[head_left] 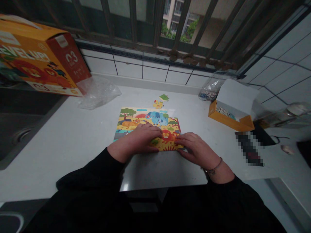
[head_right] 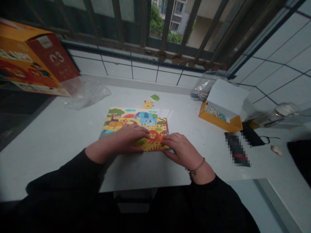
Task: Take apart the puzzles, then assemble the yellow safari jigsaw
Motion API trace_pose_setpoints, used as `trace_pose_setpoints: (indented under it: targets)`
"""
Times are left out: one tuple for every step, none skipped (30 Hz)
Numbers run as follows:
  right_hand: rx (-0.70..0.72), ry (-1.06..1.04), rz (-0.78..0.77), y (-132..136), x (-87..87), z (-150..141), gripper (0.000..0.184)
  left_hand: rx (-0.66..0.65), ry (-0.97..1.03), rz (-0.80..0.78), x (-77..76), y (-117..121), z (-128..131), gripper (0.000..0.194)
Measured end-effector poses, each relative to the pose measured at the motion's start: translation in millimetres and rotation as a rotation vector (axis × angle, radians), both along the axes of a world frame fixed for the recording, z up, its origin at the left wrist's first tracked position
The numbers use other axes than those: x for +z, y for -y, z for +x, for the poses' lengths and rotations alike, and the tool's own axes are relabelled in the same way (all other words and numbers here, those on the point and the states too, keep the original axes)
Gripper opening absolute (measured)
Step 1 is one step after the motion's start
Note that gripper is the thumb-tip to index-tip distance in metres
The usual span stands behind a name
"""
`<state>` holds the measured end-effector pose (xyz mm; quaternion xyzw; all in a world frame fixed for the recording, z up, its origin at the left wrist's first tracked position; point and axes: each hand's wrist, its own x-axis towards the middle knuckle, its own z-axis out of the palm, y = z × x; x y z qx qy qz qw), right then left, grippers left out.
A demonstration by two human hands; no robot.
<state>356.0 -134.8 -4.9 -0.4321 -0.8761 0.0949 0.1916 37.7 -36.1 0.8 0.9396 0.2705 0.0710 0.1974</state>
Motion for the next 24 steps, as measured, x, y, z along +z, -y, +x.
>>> trace_pose_setpoints:
  targets:
    - [0.001, 0.003, -0.001, 0.2, 0.5, -0.5, 0.032, -0.001, 0.002, 0.001, -0.1, 0.1, -0.1, 0.058]
    - [0.002, 0.005, -0.003, 0.4, 0.6, -1.2, 0.033, -0.003, 0.005, 0.002, 0.0, 0.2, -0.2, 0.057]
    - [0.0, 0.006, -0.003, 0.7, 0.4, -2.1, 0.033, -0.003, 0.007, 0.001, 0.3, 0.3, -0.1, 0.057]
    - [-0.005, 0.01, -0.002, 1.1, -0.1, -3.1, 0.032, -0.002, 0.008, -0.001, 0.8, 0.4, 0.1, 0.057]
    - [-0.012, 0.019, 0.0, 1.6, -1.0, -4.2, 0.031, 0.002, 0.007, -0.004, 1.6, 0.6, 0.3, 0.057]
    - [-0.02, 0.031, 0.006, 2.2, -2.0, -5.4, 0.029, 0.004, 0.004, -0.009, 2.5, 0.8, 0.7, 0.058]
    - [-0.028, 0.046, 0.014, 3.0, -3.1, -6.6, 0.027, 0.006, -0.001, -0.014, 3.2, 0.9, 1.0, 0.058]
    - [-0.035, 0.065, 0.024, 3.8, -4.1, -7.8, 0.025, 0.008, -0.006, -0.017, 3.8, 0.9, 1.3, 0.058]
    - [-0.042, 0.084, 0.035, 4.7, -4.7, -8.9, 0.024, 0.01, -0.011, -0.017, 4.1, 0.9, 1.4, 0.058]
    - [-0.048, 0.1, 0.048, 5.5, -4.9, -10.0, 0.023, 0.01, -0.014, -0.015, 4.0, 0.8, 1.5, 0.057]
    - [-0.054, 0.115, 0.059, 5.9, -4.4, -11.1, 0.021, 0.01, -0.015, -0.012, 3.8, 0.7, 1.4, 0.057]
    - [-0.061, 0.131, 0.062, 5.9, -3.0, -12.2, 0.02, 0.007, -0.013, -0.009, 3.5, 0.6, 1.2, 0.057]
    - [-0.066, 0.151, 0.057, 5.1, -0.6, -13.6, 0.018, 0.006, -0.009, -0.008, 3.3, 0.5, 1.0, 0.057]
    - [-0.069, 0.176, 0.046, 3.3, 2.6, -15.2, 0.017, 0.004, -0.005, -0.009, 3.5, 0.6, 0.9, 0.057]
    - [-0.07, 0.205, 0.028, 0.2, 6.5, -16.9, 0.016, 0.003, -0.002, -0.014, 4.0, 0.8, 0.9, 0.057]
    - [-0.066, 0.234, 0.004, -4.3, 10.9, -19.0, 0.018, 0.004, -0.001, -0.021, 4.9, 1.0, 1.0, 0.057]
    - [-0.054, 0.259, -0.022, -10.7, 15.6, -21.2, 0.02, 0.005, -0.002, -0.029, 6.0, 1.3, 1.2, 0.056]
    - [-0.036, 0.278, -0.046, -18.8, 20.2, -23.7, 0.023, 0.007, -0.002, -0.035, 7.2, 1.7, 1.5, 0.055]
    - [-0.014, 0.289, -0.067, -28.9, 24.5, -26.3, 0.025, 0.01, -0.001, -0.038, 8.1, 2.0, 1.8, 0.053]
    - [0.009, 0.295, -0.078, -40.8, 28.3, -29.2, 0.028, 0.012, 0.002, -0.038, 8.6, 2.3, 2.0, 0.05]
    - [0.02, 0.296, -0.072, -54.4, 31.4, -32.5, 0.031, 0.016, 0.008, -0.036, 8.6, 2.4, 2.1, 0.047]
    - [0.012, 0.289, -0.044, -69.4, 33.9, -36.0, 0.033, 0.019, 0.017, -0.031, 8.1, 2.2, 2.2, 0.044]
    - [-0.02, 0.266, -0.004, -85.4, 35.7, -39.8, 0.031, 0.017, 0.031, -0.026, 7.0, 1.9, 2.2, 0.041]
    - [-0.071, 0.232, 0.031, -102.1, 36.8, -44.0, 0.027, 0.013, 0.048, -0.021, 5.8, 1.2, 2.2, 0.038]
